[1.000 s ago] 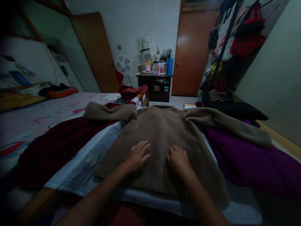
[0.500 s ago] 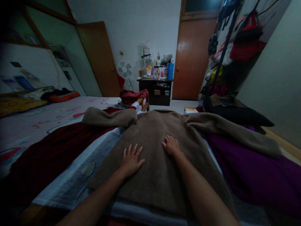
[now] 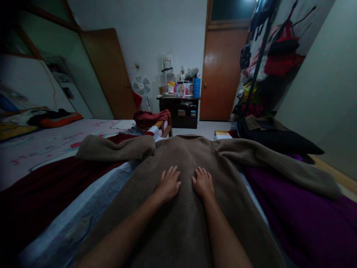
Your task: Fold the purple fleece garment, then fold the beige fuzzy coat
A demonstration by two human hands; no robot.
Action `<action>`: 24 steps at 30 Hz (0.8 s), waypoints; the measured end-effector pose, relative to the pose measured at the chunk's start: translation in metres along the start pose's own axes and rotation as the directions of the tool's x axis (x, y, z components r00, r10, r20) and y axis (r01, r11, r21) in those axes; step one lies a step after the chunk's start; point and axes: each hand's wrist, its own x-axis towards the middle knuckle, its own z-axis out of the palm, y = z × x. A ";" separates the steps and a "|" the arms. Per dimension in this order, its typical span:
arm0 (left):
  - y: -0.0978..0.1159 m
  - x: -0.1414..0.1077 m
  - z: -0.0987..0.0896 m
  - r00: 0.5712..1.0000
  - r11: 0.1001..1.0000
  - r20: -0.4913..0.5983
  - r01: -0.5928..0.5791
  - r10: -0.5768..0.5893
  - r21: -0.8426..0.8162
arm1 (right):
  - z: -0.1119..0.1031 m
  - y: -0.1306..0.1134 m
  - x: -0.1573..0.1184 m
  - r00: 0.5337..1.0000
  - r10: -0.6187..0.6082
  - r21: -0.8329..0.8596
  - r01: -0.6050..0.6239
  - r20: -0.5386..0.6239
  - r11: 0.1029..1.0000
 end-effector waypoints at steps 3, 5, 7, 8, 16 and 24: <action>0.019 0.034 0.016 0.999 0.998 0.013 -0.040 0.041 -0.052 | 0.001 0.001 0.001 0.999 0.029 -0.008 -0.029 -0.014 1.000; 0.027 0.054 0.030 0.999 0.997 0.041 -0.008 0.011 -0.071 | 0.003 0.001 0.001 0.996 0.082 -0.031 -0.084 -0.040 0.996; 0.030 0.071 0.043 0.997 0.996 0.070 0.049 -0.043 -0.080 | 0.005 0.001 0.001 0.990 0.125 -0.050 -0.128 -0.058 0.991; 0.031 0.080 0.048 0.995 0.994 0.077 0.076 -0.069 -0.082 | 0.006 0.001 0.002 0.989 0.132 -0.056 -0.136 -0.063 0.989; 0.015 0.142 0.065 0.974 0.971 0.072 0.219 -0.213 -0.097 | 0.009 0.000 0.003 0.988 0.139 -0.088 -0.144 -0.061 0.986; 0.007 0.151 0.073 0.968 0.970 -0.064 0.239 -0.242 -0.049 | 0.009 0.000 0.005 0.986 0.165 -0.126 -0.165 -0.008 0.978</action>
